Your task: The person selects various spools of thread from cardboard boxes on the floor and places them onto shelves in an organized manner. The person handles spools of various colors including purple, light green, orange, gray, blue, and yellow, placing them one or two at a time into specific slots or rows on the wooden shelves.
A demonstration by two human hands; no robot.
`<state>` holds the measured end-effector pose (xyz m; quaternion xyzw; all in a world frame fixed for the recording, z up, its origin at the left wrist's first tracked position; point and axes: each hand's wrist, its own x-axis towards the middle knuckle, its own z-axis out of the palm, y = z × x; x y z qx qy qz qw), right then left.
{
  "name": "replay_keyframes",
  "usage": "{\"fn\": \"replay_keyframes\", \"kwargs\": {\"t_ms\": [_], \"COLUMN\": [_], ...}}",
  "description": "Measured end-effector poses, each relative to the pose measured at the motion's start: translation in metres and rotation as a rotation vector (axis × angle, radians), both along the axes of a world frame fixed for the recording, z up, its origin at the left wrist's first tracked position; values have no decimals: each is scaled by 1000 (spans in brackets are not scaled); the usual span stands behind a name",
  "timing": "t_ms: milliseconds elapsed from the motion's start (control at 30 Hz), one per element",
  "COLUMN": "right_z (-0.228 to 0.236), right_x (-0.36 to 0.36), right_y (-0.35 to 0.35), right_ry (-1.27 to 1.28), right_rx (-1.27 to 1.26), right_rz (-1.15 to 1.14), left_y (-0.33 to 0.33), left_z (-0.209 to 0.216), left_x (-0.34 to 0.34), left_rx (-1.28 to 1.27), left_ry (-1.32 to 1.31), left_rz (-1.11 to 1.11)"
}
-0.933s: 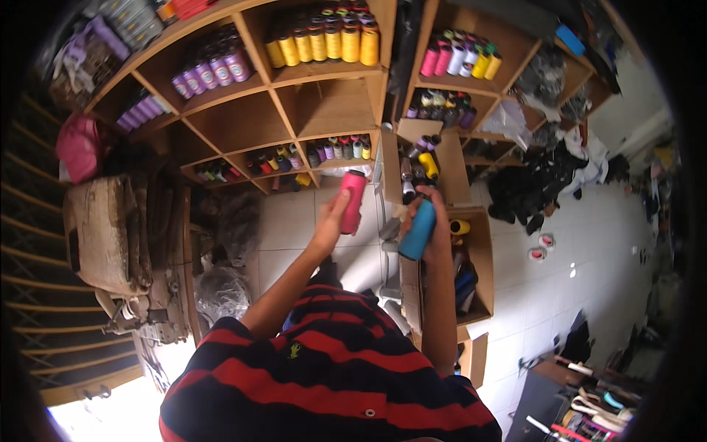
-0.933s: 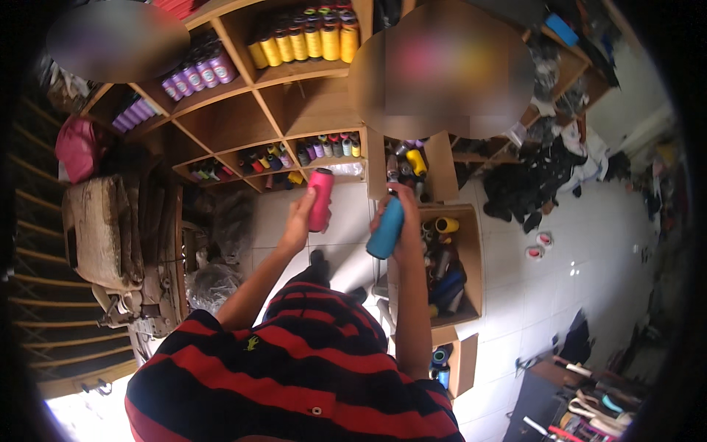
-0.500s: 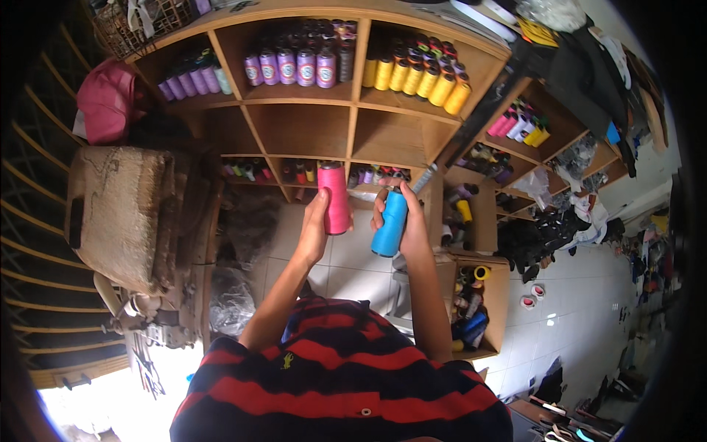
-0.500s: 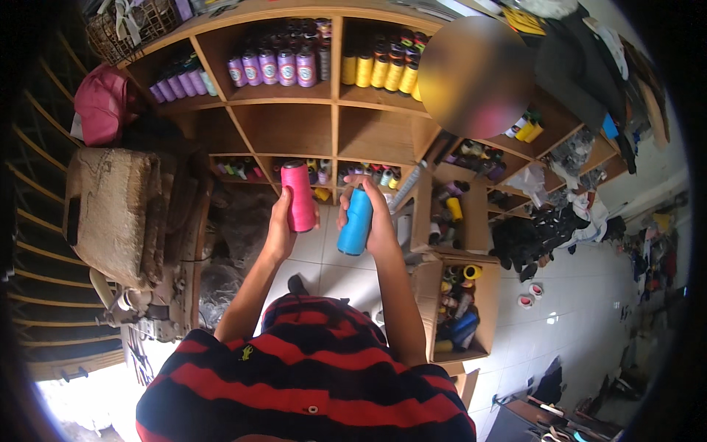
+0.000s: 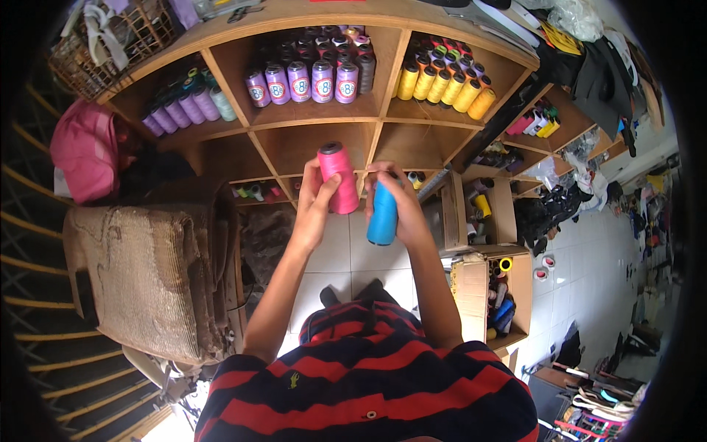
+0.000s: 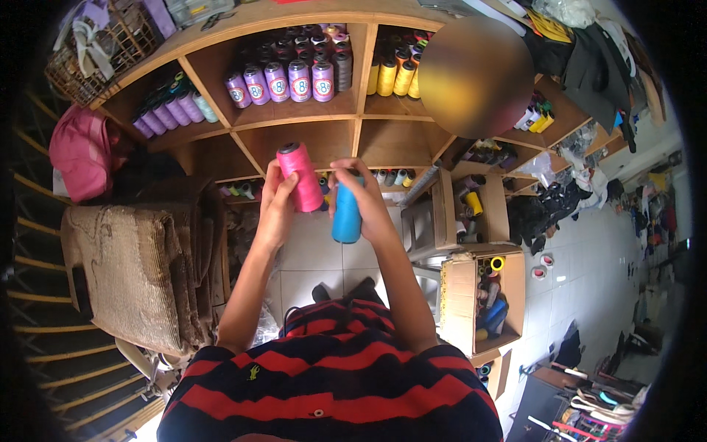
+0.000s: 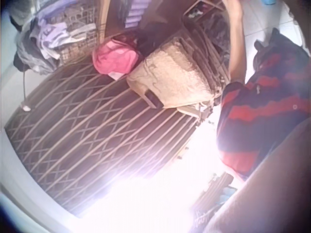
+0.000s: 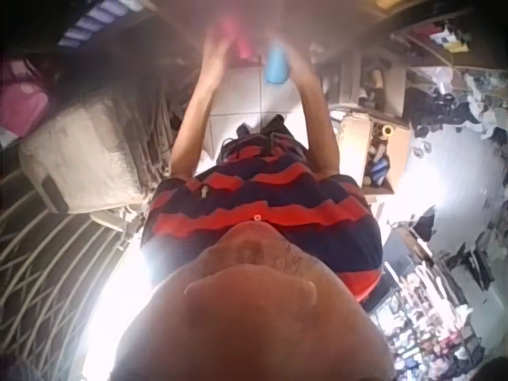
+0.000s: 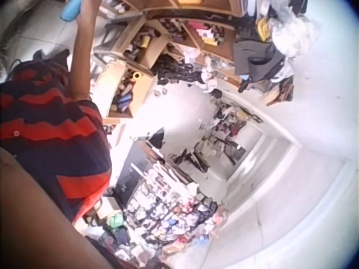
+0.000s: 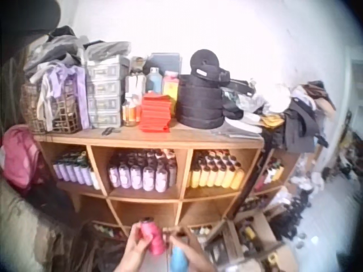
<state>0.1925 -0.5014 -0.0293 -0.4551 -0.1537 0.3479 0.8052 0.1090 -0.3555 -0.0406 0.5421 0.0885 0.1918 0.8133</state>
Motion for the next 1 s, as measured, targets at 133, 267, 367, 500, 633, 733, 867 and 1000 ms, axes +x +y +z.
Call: {"fn": "replay_keyframes", "kwargs": {"t_ms": [133, 267, 367, 500, 633, 733, 867, 1000], "right_z": [10, 5, -9, -44, -45, -53, -65, -72], "right_x": [20, 53, 77, 113, 126, 130, 131, 128], "right_y": [13, 19, 25, 33, 30, 18, 0, -11], "right_ry": [-315, -462, -608, -755, -465, -374, -402, -292], "right_rx": [-253, -316, -295, -293, -183, -207, -268, -307], "right_rz": [-65, -13, -115, -286, -389, -344, -419, -371], "left_y": [3, 8, 12, 25, 27, 38, 35, 39], "left_z": [14, 3, 10, -6, 1, -8, -9, -16], "left_x": [26, 58, 77, 121, 167, 200, 226, 238], "left_rx": [40, 121, 253, 647, 780, 947, 1145, 1258], "left_ry": [-13, -69, 30, 44, 110, 104, 58, 22], "left_rz": [-58, 8, -10, 108, 310, 380, 413, 415]}}
